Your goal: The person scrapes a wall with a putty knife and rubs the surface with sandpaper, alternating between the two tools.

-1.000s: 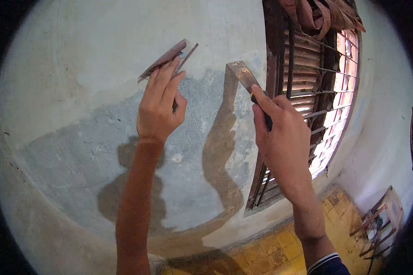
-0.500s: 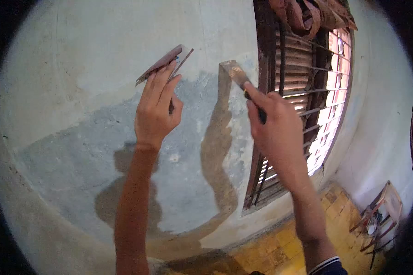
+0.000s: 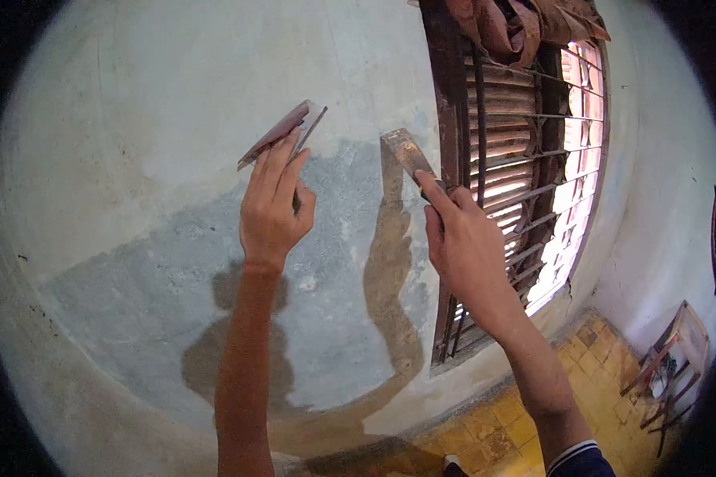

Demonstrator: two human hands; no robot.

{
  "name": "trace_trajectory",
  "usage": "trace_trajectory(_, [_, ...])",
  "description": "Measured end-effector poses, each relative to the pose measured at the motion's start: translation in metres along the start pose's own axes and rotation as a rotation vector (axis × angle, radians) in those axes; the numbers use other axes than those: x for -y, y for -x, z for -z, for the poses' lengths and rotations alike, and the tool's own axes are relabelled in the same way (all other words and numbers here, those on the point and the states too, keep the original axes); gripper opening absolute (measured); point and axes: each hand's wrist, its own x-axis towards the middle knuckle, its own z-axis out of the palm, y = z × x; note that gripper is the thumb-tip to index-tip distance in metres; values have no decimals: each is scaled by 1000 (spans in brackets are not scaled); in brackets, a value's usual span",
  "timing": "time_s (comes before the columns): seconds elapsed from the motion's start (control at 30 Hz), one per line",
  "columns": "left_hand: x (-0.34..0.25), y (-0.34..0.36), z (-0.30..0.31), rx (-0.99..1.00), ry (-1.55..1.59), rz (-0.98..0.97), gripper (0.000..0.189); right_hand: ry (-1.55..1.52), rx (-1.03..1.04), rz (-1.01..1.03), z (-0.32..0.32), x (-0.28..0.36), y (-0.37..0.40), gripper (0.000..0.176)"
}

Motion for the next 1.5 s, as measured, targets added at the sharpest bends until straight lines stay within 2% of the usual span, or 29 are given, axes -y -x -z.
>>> trace_trajectory(0.03, [-1, 1, 0, 2, -16, 0, 43, 42, 1, -53, 2, 6, -2, 41])
trace_trajectory(0.33, [0, 1, 0, 30, -3, -2, 45, 125, 11, -118, 6, 25, -9, 44])
trace_trajectory(0.47, [0, 2, 0, 33, -11, 3, 45, 142, -56, -92, 3, 25, -12, 43])
trace_trajectory(0.57, [-2, 0, 1, 40, -20, 3, 45, 148, -12, -116, 6, 26, -11, 43])
trace_trajectory(0.8, [-5, 1, 2, 57, -41, 42, 45, 179, -62, -101, 1, 20, -15, 41])
trace_trajectory(1.17, [-8, 2, 2, 72, -111, 104, 46, 149, -27, -56, 5, 14, -10, 43])
trace_trajectory(1.5, [-6, 3, 0, 10, -68, 70, 44, 93, -9, -40, -7, 6, 0, 47])
